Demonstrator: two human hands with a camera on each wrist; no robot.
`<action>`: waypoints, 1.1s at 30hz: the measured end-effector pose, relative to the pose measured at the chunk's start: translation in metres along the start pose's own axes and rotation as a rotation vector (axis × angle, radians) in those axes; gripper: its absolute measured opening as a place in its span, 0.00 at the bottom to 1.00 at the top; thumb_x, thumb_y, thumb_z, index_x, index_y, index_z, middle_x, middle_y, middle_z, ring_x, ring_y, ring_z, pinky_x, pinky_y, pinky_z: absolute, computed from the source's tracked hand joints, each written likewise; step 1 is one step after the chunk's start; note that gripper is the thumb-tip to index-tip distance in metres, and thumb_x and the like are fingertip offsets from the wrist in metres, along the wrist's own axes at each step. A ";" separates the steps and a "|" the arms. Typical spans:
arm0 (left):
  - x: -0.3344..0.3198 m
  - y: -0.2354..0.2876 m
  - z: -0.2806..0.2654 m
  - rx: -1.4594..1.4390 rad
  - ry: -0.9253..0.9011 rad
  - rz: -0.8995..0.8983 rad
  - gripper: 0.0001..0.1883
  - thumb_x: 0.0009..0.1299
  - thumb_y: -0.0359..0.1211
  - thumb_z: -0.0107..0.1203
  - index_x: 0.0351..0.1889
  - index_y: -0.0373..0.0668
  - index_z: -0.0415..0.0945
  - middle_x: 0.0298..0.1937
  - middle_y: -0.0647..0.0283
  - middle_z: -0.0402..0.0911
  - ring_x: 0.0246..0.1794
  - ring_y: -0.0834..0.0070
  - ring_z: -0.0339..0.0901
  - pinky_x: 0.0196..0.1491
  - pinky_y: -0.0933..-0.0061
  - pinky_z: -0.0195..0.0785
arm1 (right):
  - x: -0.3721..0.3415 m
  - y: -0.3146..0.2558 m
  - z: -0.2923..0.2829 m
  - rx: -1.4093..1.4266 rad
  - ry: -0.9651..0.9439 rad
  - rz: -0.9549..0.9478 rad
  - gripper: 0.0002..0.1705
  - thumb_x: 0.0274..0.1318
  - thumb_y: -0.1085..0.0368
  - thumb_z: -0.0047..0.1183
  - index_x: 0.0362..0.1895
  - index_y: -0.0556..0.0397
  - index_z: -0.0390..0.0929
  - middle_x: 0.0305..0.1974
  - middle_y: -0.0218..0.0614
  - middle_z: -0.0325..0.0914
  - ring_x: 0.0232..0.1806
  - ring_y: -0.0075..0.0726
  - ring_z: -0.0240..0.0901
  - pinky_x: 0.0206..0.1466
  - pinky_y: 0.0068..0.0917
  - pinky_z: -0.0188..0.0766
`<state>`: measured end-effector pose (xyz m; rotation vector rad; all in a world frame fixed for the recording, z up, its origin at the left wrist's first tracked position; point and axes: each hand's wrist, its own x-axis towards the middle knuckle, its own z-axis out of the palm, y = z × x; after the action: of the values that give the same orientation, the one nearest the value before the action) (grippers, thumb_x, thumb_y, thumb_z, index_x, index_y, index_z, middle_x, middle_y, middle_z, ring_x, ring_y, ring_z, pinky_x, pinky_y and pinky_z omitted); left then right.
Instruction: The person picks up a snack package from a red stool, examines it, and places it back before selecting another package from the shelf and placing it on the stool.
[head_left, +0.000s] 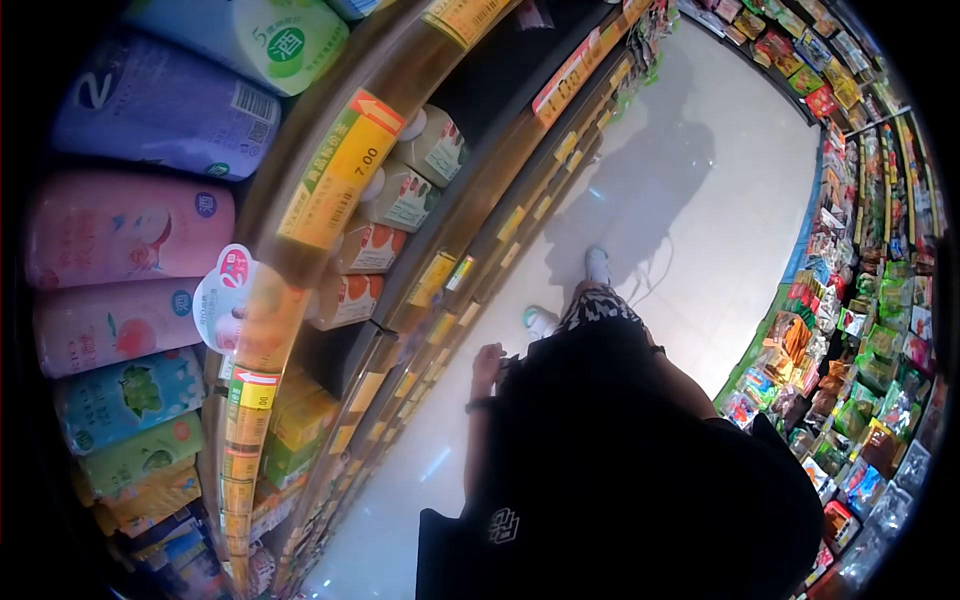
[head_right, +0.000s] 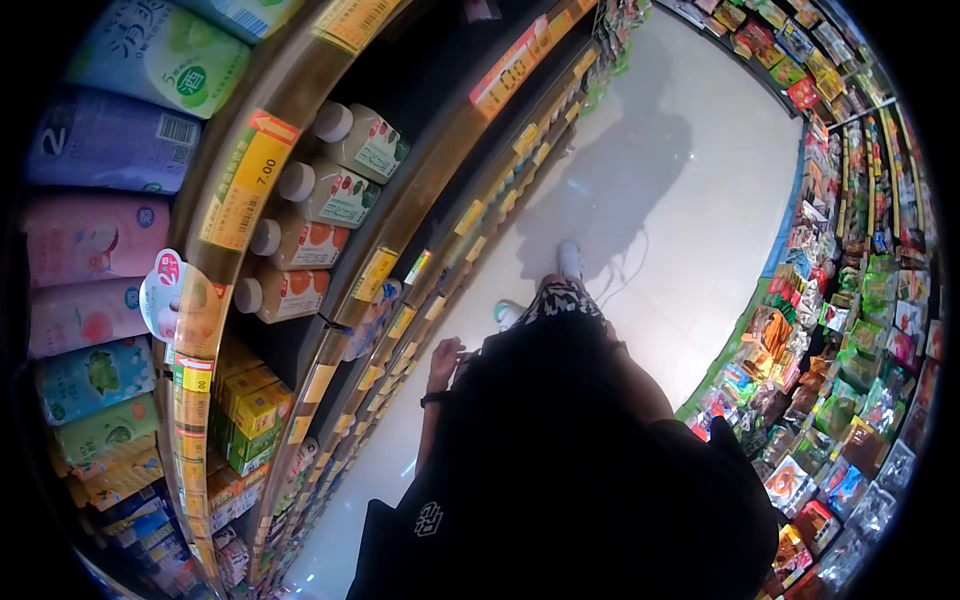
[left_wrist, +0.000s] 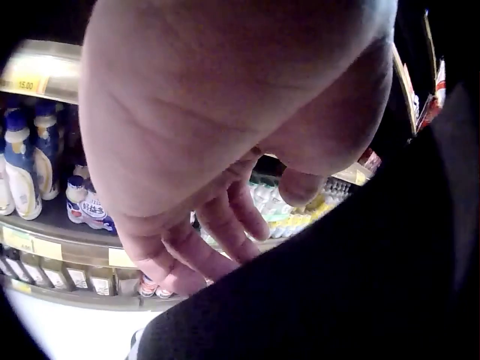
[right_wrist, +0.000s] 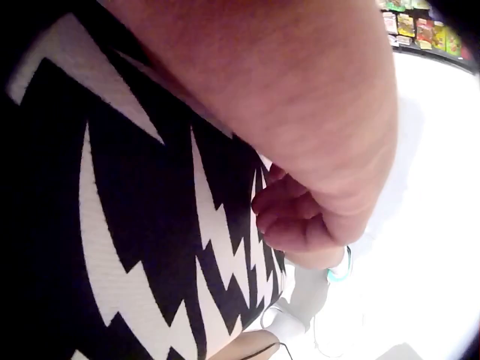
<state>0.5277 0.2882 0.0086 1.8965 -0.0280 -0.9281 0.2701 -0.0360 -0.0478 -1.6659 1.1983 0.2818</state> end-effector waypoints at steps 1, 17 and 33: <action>0.001 -0.001 -0.003 0.002 -0.003 0.009 0.18 0.66 0.46 0.50 0.39 0.38 0.74 0.33 0.59 0.81 0.34 0.75 0.77 0.36 0.74 0.70 | -0.005 -0.008 -0.002 -0.010 0.009 -0.005 0.22 0.53 0.52 0.46 0.45 0.53 0.72 0.44 0.46 0.75 0.47 0.46 0.71 0.47 0.36 0.67; -0.014 0.027 -0.011 -0.260 -0.041 -0.077 0.17 0.67 0.45 0.49 0.35 0.38 0.71 0.27 0.65 0.75 0.25 0.81 0.69 0.26 0.81 0.62 | 0.031 0.014 0.006 0.268 -0.017 0.096 0.19 0.56 0.59 0.46 0.49 0.54 0.70 0.41 0.38 0.76 0.40 0.29 0.71 0.42 0.31 0.70; -0.004 0.017 -0.015 -0.152 -0.123 -0.257 0.18 0.67 0.46 0.48 0.44 0.41 0.69 0.35 0.63 0.77 0.30 0.80 0.71 0.29 0.81 0.62 | 0.018 0.000 0.007 0.185 0.052 0.055 0.21 0.51 0.52 0.49 0.43 0.53 0.75 0.41 0.45 0.77 0.46 0.42 0.73 0.46 0.35 0.68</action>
<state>0.5403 0.2929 0.0273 1.7257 0.2116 -1.1850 0.2813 -0.0408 -0.0630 -1.4899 1.2711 0.1568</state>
